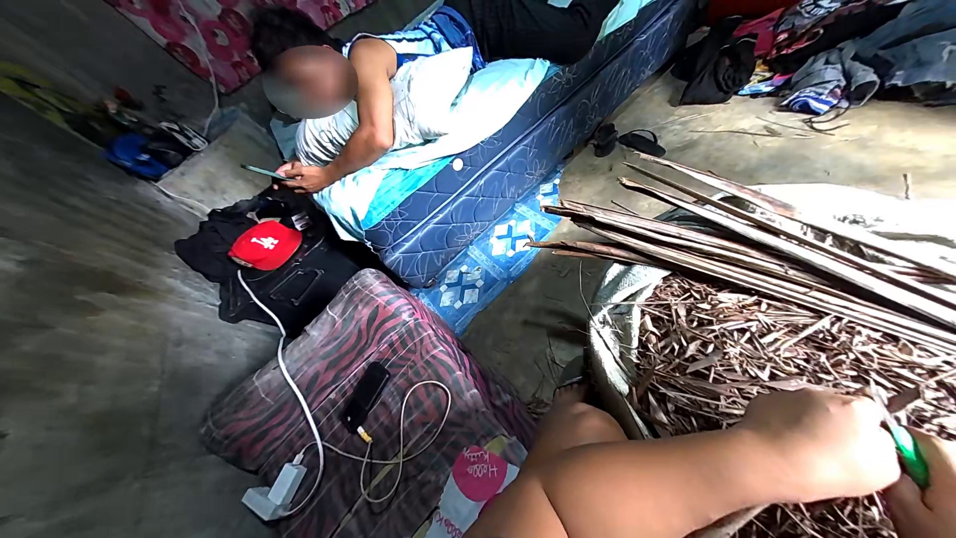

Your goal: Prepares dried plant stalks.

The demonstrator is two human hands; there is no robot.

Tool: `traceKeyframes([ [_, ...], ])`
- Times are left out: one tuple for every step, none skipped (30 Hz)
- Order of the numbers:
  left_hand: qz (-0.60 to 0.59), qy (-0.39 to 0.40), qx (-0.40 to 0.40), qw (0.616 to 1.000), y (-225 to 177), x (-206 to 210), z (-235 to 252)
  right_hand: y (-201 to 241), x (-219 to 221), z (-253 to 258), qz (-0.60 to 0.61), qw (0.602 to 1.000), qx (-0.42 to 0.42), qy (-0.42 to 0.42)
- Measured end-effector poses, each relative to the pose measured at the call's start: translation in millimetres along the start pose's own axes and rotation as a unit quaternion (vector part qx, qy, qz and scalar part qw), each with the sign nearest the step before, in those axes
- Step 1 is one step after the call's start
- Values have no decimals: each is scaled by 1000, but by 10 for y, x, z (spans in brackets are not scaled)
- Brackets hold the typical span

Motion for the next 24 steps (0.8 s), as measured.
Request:
traceKeyframes([
  [0, 2, 0, 1000, -2, -7, -2, 4, -2, 2, -2, 1000, 2, 1],
  [-2, 1, 1, 1000, 0, -13, -3, 4, -3, 5, -3, 1000, -1, 0],
  [-3, 1, 2, 1000, 3, -14, -3, -7, -4, 9, -4, 1000, -5, -2],
  [-3, -1, 4, 1000, 5, -13, -2, -21, -4, 15, -6, 1000, -10, -4],
  [0, -2, 3, 1000, 5, -14, 0, -30, -5, 18, -6, 1000, -15, -8],
  [1, -2, 1, 1000, 1, -20, -3, -36, -3, 23, -9, 1000, -18, -15],
  [1, -1, -1, 1000, -6, -28, -9, -39, 0, 28, -11, 1000, -17, -17],
  [2, -1, -1, 1000, -9, -31, -11, -50, 6, 33, -10, 1000, -16, -17],
  [3, 0, -1, 1000, -11, -34, -12, -63, 11, 37, -5, 1000, -15, -15],
  [4, -1, -1, 1000, -8, -31, -6, -77, 19, 41, 2, 1000, -16, -18],
  [6, -1, -1, 1000, -6, -27, -2, -87, 24, 40, 11, 1000, -17, -21],
  [7, -2, -1, 1000, -5, -19, 0, -89, 27, 34, 18, 999, -20, -24],
  [9, 0, -1, 1000, -12, -16, -8, -86, 24, 25, 25, 999, -24, -26],
  [11, 2, -1, 1000, -22, -13, -19, -78, 17, 15, 28, 999, -28, -28],
  [13, 4, -2, 1000, -30, -6, -33, -69, 10, 3, 32, 999, -30, -28],
  [17, 6, -1, 1000, -36, 7, -44, -64, 6, -5, 37, 998, -31, -29],
  [21, 11, -3, 1000, -44, 22, -52, -68, 8, -10, 39, 998, -31, -28],
  [22, 16, -6, 1000, -53, 36, -58, -77, 11, -12, 41, 998, -30, -26],
  [21, 19, -7, 1000, -55, 46, -57, -89, 16, -11, 41, 998, -30, -26],
  [21, 19, -7, 1000, -54, 50, -53, -96, 20, -12, 41, 998, -31, -27],
  [20, 20, -7, 1000, -54, 44, -53, -96, 23, -13, 42, 998, -31, -28],
  [19, 18, -6, 1000, -52, 37, -51, -91, 24, -16, 42, 998, -31, -31],
  [18, 14, -4, 1000, -45, 34, -43, -80, 21, -18, 42, 998, -29, -31],
  [17, 11, -4, 1000, -37, 26, -31, -73, 17, -20, 41, 998, -27, -29],
])
Point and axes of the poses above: each hand's wrist, its own z-axis towards the middle knuckle, its own x-axis out of the palm, y = z × x, the point moved 1 cm from there along z, towards the middle knuckle, and after that the axes turned 14 degrees about -x, right-handed, at the moved point
